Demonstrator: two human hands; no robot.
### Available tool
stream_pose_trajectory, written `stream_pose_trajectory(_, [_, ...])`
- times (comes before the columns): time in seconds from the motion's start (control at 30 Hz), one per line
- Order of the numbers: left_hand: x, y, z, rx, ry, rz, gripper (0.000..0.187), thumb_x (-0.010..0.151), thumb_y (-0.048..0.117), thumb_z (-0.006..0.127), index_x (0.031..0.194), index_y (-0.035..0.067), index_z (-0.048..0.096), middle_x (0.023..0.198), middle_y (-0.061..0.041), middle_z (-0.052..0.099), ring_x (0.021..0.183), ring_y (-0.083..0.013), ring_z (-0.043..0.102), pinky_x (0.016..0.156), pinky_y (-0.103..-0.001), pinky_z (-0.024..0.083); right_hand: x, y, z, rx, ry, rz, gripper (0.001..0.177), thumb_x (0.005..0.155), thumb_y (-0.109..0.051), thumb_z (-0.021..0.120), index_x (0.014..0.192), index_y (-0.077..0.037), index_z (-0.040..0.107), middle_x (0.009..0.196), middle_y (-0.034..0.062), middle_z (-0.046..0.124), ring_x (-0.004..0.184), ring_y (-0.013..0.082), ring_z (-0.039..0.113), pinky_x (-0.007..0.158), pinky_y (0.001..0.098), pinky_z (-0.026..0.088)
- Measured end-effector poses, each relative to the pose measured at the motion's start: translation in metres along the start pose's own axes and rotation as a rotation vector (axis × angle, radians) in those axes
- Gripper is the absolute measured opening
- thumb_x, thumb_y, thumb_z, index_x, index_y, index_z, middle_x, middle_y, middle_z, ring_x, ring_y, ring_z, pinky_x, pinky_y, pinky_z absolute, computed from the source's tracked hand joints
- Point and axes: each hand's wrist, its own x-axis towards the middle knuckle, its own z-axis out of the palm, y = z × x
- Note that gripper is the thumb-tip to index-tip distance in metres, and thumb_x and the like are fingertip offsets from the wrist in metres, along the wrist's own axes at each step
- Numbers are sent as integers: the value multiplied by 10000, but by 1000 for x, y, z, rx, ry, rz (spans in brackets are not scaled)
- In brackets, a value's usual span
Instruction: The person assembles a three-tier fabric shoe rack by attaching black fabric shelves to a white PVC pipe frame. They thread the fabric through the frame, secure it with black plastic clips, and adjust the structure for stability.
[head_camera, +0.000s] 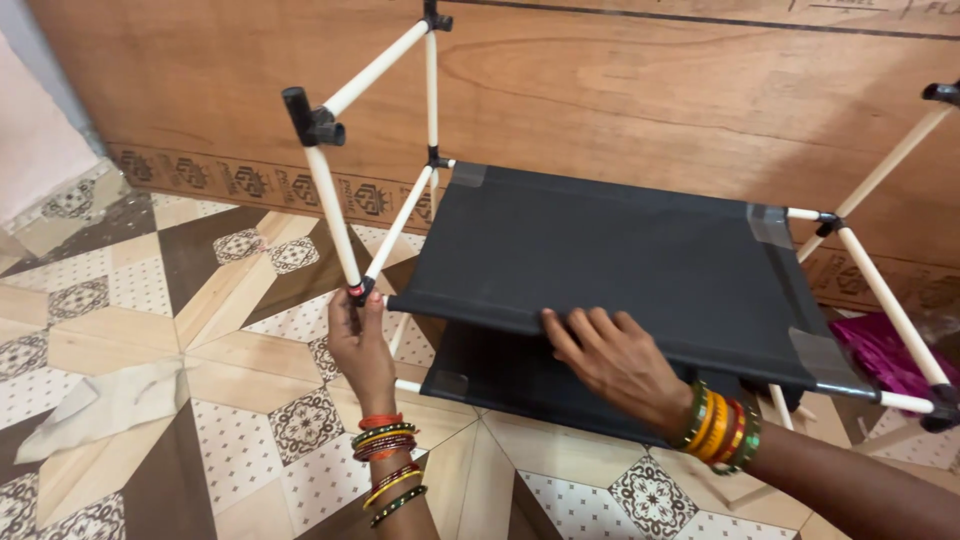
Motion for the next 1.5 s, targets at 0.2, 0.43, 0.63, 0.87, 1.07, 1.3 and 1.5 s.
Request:
stream_pose_trajectory(0.2, [-7, -2, 8, -33, 16, -32, 333, 1019, 134, 677, 1317, -13, 654, 1003, 10, 674, 891, -49, 584, 821, -221, 496, -37, 32, 3, -19, -1, -54, 401, 963, -310, 587, 1223, -6, 616, 829, 54, 581, 727, 193, 571, 576, 324, 503])
stream_pose_trajectory(0.43, [-1, 8, 10, -42, 127, -31, 302, 1021, 119, 666, 1274, -46, 675, 1017, -2, 711, 905, -55, 624, 832, -227, 515, -21, 29, 17, 77, 108, -159, 344, 967, -217, 607, 1122, 89, 636, 785, 77, 588, 699, 184, 586, 549, 316, 527])
stream_pose_trajectory(0.63, [4, 2, -1, -35, 196, -115, 351, 1020, 164, 706, 1286, -63, 672, 956, -24, 565, 808, -104, 468, 705, -280, 377, -7, 20, 18, 144, 106, -139, 330, 972, -203, 604, 1116, 92, 634, 773, 77, 586, 690, 185, 589, 547, 323, 526])
stream_pose_trajectory(0.87, [2, 19, 4, 269, 188, 170, 393, 1058, 171, 607, 1380, -50, 566, 1188, -79, 611, 1072, -197, 618, 929, -311, 492, 10, 18, -5, 203, 159, -95, 396, 938, -333, 635, 1079, 37, 654, 786, 71, 609, 700, 211, 614, 535, 339, 521])
stream_pose_trajectory(1.07, [-25, 50, 29, 482, 489, 629, 201, 1095, 76, 587, 1248, -52, 614, 1337, -143, 435, 1311, -301, 470, 1157, -450, 481, -33, 116, 4, 223, 258, 336, 365, 972, -428, 703, 827, -110, 596, 774, 115, 654, 692, 322, 664, 606, 440, 527])
stream_pose_trajectory(1.3, [97, 56, 167, 664, -220, 435, 296, 1018, 318, 648, 969, 43, 745, 916, -165, 691, 876, -355, 670, 764, -460, 502, -104, 282, 105, 205, -158, 1226, 448, 954, -425, 650, 914, -7, 807, 827, 246, 732, 739, 425, 689, 696, 526, 564])
stream_pose_trajectory(1.5, [192, -6, 186, 1142, -360, -28, 393, 929, 369, 613, 1150, 58, 709, 1199, -218, 704, 1130, -406, 660, 946, -497, 516, -151, 331, 200, 552, -283, 1470, 475, 1046, -375, 558, 967, 55, 746, 833, 284, 726, 676, 419, 703, 617, 521, 571])
